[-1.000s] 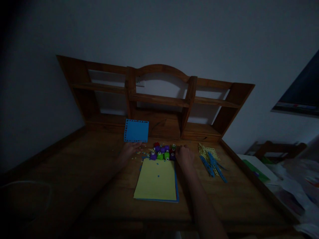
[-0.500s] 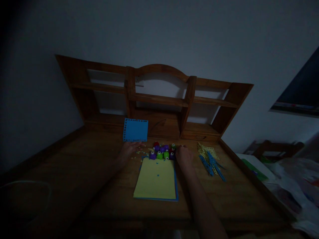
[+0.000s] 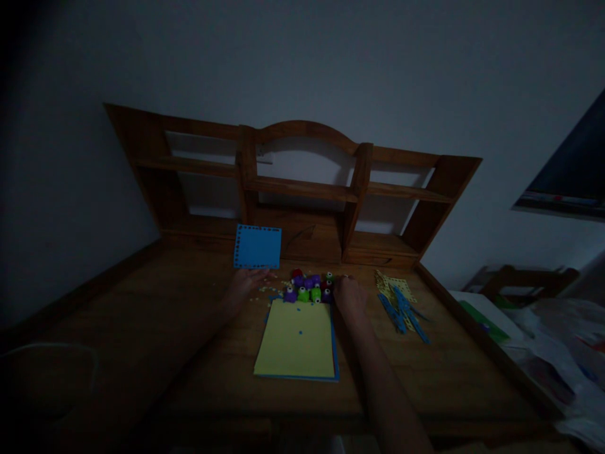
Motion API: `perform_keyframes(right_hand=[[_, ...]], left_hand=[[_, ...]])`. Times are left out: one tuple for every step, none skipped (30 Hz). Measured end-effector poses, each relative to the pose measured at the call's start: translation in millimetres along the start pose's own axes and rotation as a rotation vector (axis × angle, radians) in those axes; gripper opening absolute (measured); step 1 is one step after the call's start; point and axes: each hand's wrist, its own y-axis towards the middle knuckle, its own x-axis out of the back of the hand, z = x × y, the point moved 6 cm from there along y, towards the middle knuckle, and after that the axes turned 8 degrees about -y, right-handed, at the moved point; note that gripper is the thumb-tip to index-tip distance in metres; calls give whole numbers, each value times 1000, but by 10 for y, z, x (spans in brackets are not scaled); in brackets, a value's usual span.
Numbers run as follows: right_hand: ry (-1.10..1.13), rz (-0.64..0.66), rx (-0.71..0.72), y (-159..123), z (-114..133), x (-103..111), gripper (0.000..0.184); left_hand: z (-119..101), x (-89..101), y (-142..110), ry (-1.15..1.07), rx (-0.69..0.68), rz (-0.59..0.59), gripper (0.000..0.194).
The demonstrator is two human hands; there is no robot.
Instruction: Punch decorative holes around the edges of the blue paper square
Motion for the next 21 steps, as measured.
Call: perform_keyframes(right_hand=[[1, -1, 4, -2, 4, 5, 35], [4, 2, 8, -3, 7, 6, 36], [8, 1, 10, -4, 9, 5, 37], [12, -4, 14, -3, 11, 5, 37], [13, -9, 11, -2, 8, 2, 38], [11, -12, 2, 1, 3, -2, 38], [7, -11, -2, 3, 0, -7, 39], [1, -7, -8, 6, -3, -12, 38], [-5, -5, -12, 8, -5, -13, 38], [-8, 1, -14, 10, -6, -15, 38], [-9, 3, -14, 12, -6, -15, 38], [-9, 1, -12, 14, -6, -13, 38], [-9, -5, -14, 16, -9, -12, 38], [-9, -14, -16, 18, -12, -12, 39], [-10, -22, -15, 20, -14, -15, 39], [-14, -33, -15, 22, -18, -18, 39], [-17, -45, -13, 24, -19, -21, 39], [-19, -52, -7, 26, -18, -27, 39], [-20, -55, -1, 27, -17, -34, 39], [-20, -56, 6, 28, -15, -40, 39], [-20, -54, 8, 30, -14, -48, 39]], left_hand=[[0, -2, -1, -4, -1, 4, 48], [-1, -3, -3, -6, -3, 4, 48], [-4, -3, -5, -6, -6, 3, 48], [-8, -3, -6, -4, -9, 0, 49], [-10, -3, -8, -2, -8, -5, 49], [-10, -2, -9, 0, -5, -9, 49], [-10, -1, -9, -1, -3, -14, 50], [-9, 0, -9, -2, -2, -15, 50], [-7, 3, -7, -3, -3, -17, 50], [-4, 7, -4, -4, -7, -19, 49], [1, 11, 0, -1, -11, -19, 49], [8, 17, 5, 1, -14, -21, 49], [16, 23, 11, -1, -14, -24, 48], [24, 26, 17, -6, -12, -24, 48], [27, 25, 22, -12, -13, -23, 48], [26, 24, 26, -19, -16, -22, 48], [22, 21, 28, -23, -18, -21, 47], [18, 18, 28, -23, -16, -24, 47], [14, 17, 26, -21, -11, -30, 47], [8, 16, 23, -21, -8, -35, 47], [1, 16, 19, -26, -7, -41, 47]])
